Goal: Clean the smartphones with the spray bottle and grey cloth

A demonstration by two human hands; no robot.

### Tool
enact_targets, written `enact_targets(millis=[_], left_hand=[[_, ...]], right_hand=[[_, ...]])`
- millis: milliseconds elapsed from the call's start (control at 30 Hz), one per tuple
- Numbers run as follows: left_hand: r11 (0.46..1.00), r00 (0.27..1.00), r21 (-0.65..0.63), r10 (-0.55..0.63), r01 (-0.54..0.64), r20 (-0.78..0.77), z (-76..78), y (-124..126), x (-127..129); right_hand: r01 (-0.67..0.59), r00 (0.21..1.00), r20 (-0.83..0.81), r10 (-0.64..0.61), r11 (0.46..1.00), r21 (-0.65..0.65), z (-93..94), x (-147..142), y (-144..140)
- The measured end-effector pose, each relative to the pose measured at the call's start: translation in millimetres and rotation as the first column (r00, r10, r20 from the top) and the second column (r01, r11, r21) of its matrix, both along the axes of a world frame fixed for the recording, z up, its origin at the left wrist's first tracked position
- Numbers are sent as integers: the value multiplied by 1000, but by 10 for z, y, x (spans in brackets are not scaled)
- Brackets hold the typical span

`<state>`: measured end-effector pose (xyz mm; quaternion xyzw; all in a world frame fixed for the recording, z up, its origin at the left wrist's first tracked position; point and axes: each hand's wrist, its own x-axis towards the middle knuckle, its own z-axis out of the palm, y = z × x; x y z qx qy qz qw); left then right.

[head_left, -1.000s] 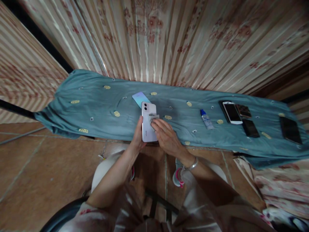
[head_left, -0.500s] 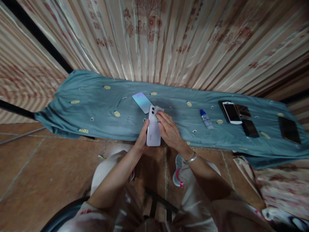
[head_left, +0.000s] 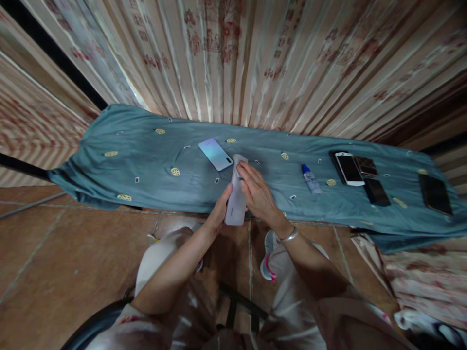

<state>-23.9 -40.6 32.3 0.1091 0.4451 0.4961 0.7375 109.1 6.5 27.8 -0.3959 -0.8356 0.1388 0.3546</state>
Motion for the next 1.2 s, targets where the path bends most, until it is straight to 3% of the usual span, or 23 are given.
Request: enact_targets(millis=[233, 500, 700, 967, 1200], left_hand=[[1000, 1000, -3, 13, -13, 23, 101, -12, -53], [999, 1000, -48, 13, -14, -5, 91, -7, -9], [999, 998, -11, 37, -36, 54, 182, -14, -68], [992, 981, -3, 124, -125, 148, 135, 76, -153], [977, 971, 34, 203, -209, 126, 153, 134, -227]], right_hand=[[34, 999, -2, -34, 999, -23, -42, 64, 62], [4, 1000, -3, -4, 1000, 4, 11, 2, 9], [32, 999, 13, -32, 999, 7, -61, 63, 60], [-7, 999, 50, 4, 999, 43, -88, 7, -53], [-63, 995, 81, 60, 997, 35, -103, -74, -232]])
